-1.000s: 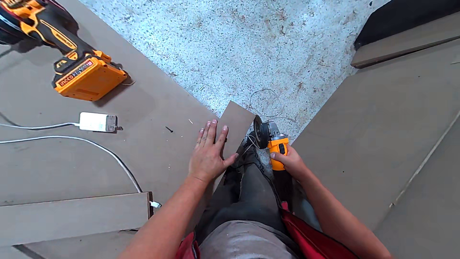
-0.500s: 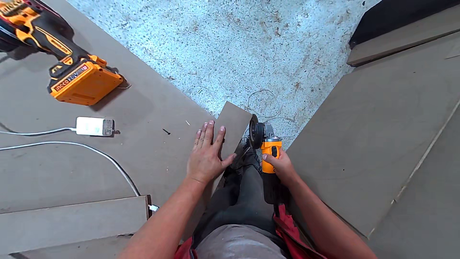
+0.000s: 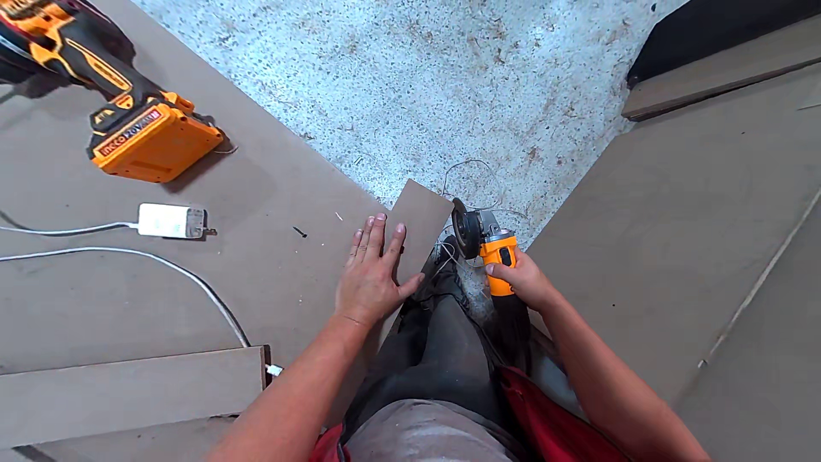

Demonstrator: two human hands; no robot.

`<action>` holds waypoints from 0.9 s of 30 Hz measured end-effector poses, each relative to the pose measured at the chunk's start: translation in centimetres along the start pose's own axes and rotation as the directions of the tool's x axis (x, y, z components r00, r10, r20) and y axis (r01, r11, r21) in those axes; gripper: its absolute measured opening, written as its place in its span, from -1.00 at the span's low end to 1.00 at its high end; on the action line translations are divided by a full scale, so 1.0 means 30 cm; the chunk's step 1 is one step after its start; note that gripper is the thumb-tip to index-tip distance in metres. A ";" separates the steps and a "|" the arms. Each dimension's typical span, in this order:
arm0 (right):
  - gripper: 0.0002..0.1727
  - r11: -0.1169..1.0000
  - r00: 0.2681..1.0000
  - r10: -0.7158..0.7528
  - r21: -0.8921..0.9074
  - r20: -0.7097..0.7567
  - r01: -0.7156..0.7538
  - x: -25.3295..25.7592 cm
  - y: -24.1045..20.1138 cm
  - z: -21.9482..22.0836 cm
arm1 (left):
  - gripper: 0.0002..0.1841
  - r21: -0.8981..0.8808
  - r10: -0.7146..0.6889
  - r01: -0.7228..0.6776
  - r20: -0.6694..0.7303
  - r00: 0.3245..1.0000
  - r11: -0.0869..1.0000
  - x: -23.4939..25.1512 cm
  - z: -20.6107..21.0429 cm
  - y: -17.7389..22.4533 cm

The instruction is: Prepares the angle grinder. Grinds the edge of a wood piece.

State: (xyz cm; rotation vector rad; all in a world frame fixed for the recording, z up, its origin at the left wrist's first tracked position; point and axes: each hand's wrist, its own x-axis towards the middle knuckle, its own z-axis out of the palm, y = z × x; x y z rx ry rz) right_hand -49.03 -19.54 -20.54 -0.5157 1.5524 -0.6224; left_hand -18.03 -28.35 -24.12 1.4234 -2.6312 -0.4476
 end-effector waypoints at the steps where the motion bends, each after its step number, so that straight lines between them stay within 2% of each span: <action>1: -0.33 1.000 1.000 0.004 -0.016 0.008 -0.004 0.003 -0.012 -0.010 | 0.05 -0.005 0.002 -0.002 -0.003 1.000 1.000 0.000 0.000 0.000; 9: -0.31 0.990 0.989 0.036 -0.143 0.145 -0.015 0.076 -0.070 -0.145 | 0.07 -0.029 -0.007 0.007 -0.001 1.000 1.000 -0.001 0.003 0.000; 14: -0.33 0.960 0.971 0.082 -0.281 0.223 -0.016 0.136 -0.174 -0.225 | 0.06 -0.024 -0.012 0.012 -0.002 1.000 1.000 0.001 0.003 0.001; 22: -0.36 0.902 0.947 0.130 -0.431 0.294 0.010 0.215 -0.291 -0.265 | 0.03 -0.025 -0.019 0.020 0.030 0.999 0.999 0.003 -0.013 0.007; 27: -0.37 0.894 0.938 0.142 -0.448 0.317 0.016 0.227 -0.322 -0.271 | 0.03 -0.024 -0.013 0.013 0.016 1.000 1.000 0.004 -0.015 0.005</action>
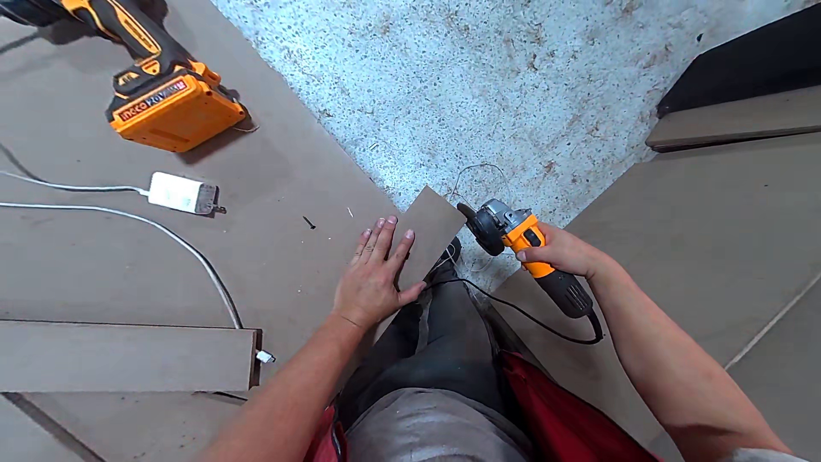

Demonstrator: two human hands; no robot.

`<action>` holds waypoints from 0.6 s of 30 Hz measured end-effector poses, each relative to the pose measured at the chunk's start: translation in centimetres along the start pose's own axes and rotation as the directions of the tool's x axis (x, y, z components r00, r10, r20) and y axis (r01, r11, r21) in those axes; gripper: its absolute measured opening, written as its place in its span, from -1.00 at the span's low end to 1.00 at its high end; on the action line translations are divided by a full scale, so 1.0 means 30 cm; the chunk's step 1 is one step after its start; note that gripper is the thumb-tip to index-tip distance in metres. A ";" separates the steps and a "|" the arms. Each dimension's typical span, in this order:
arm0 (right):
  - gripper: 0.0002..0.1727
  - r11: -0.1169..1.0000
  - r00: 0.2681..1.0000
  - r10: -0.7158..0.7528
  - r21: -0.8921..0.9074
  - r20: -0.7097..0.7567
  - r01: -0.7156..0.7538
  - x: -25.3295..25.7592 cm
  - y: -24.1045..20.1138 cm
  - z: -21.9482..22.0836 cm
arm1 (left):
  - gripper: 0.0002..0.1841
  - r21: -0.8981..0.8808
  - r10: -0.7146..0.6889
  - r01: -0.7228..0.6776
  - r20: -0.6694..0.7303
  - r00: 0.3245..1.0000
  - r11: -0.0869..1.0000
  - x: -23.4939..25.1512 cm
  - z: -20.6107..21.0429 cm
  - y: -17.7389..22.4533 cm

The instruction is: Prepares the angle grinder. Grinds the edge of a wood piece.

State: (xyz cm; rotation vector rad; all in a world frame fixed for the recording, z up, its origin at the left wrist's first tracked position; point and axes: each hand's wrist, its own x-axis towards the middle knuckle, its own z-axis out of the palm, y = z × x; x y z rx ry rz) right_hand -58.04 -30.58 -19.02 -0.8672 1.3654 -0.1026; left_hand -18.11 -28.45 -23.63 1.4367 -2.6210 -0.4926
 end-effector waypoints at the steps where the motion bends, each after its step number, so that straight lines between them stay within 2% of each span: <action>1: -0.36 1.000 1.000 -0.003 -0.009 0.001 0.003 -0.002 0.000 -0.004 | 0.03 -0.002 -0.001 0.001 0.007 1.000 1.000 0.001 -0.001 0.000; 18: -0.34 1.000 1.000 -0.004 0.008 -0.022 0.004 -0.039 0.054 0.004 | 0.05 -0.008 0.006 -0.007 -0.013 1.000 1.000 -0.002 0.016 -0.009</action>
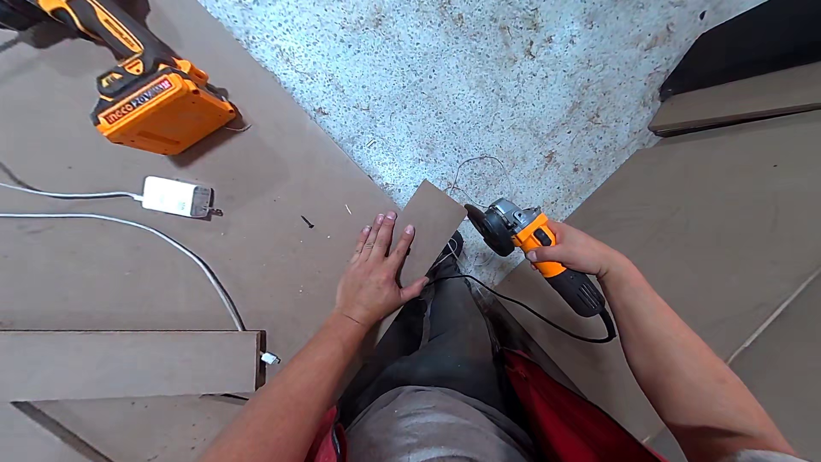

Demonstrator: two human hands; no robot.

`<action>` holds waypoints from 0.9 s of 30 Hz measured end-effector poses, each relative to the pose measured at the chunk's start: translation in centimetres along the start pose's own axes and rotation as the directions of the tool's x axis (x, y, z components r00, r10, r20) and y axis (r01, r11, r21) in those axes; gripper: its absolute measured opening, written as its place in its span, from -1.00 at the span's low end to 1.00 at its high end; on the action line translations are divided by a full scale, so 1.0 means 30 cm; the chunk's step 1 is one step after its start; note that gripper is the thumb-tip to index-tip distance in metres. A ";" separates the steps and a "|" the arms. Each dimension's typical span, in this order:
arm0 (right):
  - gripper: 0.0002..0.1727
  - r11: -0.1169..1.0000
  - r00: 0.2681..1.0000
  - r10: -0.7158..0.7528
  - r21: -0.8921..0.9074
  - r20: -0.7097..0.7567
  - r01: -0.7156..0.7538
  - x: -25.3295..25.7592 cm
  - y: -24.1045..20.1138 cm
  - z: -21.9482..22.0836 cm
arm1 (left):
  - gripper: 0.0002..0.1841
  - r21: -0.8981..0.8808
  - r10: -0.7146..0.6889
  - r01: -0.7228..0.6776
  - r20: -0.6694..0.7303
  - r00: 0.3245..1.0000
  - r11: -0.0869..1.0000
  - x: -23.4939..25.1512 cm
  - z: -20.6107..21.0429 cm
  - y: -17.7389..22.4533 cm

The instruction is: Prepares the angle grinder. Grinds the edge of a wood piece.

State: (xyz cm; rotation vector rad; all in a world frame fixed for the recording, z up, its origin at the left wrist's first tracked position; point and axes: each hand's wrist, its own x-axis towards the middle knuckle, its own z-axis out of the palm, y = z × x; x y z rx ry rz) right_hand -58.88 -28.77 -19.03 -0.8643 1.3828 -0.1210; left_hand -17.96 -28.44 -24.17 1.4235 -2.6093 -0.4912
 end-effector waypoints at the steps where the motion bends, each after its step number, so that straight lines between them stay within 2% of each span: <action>1: -0.34 1.000 1.000 0.005 0.002 -0.008 -0.005 -0.001 0.004 0.004 | 0.05 -0.006 -0.001 0.001 -0.002 1.000 1.000 0.000 0.000 0.001; 12: -0.31 0.993 0.998 -0.003 0.117 -0.065 0.011 -0.019 0.057 0.092 | 0.04 0.002 0.000 0.000 0.013 1.000 1.000 0.001 -0.010 0.004; 16: -0.35 0.987 0.993 -0.011 0.157 -0.116 0.030 -0.040 0.068 0.152 | 0.04 -0.016 0.009 -0.009 -0.011 1.000 1.000 -0.001 -0.004 -0.001; 27: -0.32 0.919 0.978 0.018 0.388 -0.205 0.064 -0.040 0.123 0.319 | 0.04 -0.002 0.011 -0.011 0.016 1.000 1.000 0.000 -0.008 -0.001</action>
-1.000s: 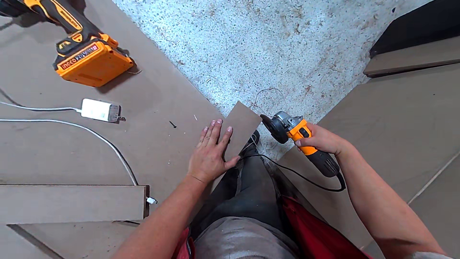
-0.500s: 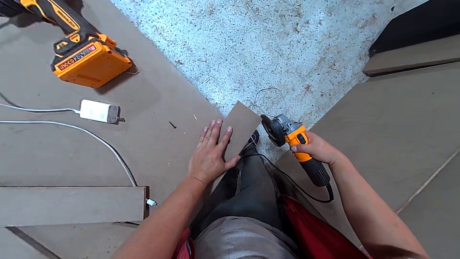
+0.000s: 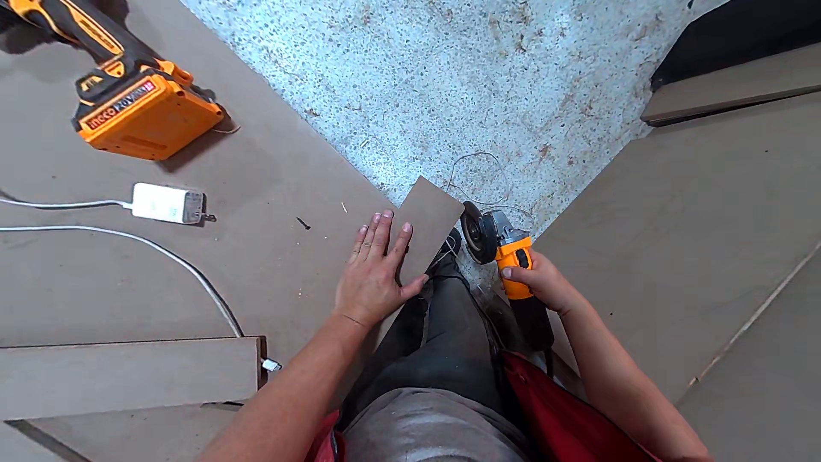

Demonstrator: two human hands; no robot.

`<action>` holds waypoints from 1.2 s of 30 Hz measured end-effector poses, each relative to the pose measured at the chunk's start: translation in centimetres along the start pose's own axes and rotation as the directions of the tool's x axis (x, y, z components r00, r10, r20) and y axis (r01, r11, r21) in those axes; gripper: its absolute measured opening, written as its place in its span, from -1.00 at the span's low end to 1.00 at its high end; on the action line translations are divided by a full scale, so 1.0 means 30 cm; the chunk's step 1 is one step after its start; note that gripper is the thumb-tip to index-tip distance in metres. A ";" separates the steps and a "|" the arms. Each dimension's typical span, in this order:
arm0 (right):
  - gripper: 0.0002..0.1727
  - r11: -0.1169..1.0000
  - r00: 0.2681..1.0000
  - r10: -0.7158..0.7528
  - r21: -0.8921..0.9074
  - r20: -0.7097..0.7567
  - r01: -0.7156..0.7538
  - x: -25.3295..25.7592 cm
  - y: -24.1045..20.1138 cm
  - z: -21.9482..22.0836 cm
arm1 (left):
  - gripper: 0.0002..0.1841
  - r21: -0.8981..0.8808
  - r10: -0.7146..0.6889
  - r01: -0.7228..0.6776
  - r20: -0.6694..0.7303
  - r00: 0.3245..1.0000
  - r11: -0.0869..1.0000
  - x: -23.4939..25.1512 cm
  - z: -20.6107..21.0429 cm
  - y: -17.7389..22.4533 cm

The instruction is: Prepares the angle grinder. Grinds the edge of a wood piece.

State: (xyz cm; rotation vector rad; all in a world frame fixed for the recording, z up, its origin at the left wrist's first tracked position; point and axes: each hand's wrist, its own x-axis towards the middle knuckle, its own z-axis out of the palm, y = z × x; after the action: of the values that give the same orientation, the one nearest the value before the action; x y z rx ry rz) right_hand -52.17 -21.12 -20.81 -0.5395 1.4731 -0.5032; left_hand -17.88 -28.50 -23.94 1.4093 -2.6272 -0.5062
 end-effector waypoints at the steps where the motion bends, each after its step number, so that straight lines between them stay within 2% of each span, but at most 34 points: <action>1: -0.32 1.000 1.000 -0.003 0.013 -0.012 0.003 -0.004 0.008 0.013 | 0.04 0.002 0.000 0.000 -0.009 1.000 1.000 0.000 0.002 -0.001; 7: -0.36 0.996 0.997 -0.028 0.087 -0.075 0.035 -0.026 0.053 0.094 | 0.05 0.001 -0.003 0.003 -0.001 1.000 1.000 0.000 0.003 -0.001; 18: -0.30 0.977 0.978 -0.022 0.203 -0.209 0.065 -0.055 0.109 0.232 | 0.05 0.019 0.011 -0.012 0.003 1.000 1.000 0.001 0.006 -0.004; 30: -0.35 0.962 0.967 -0.069 0.239 -0.244 0.129 -0.059 0.117 0.283 | 0.05 0.026 0.017 -0.017 0.001 1.000 1.000 0.002 0.007 -0.004; 36: -0.25 0.971 0.971 -0.062 0.212 -0.230 0.112 -0.053 0.115 0.254 | 0.05 0.031 0.017 -0.017 -0.007 1.000 0.999 0.002 0.009 -0.004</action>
State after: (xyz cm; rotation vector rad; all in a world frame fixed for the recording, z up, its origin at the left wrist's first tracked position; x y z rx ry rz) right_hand -44.64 -17.19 -21.53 -0.3793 1.5840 -0.8098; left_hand -17.88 -28.55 -24.25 1.3932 -2.6501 -0.4591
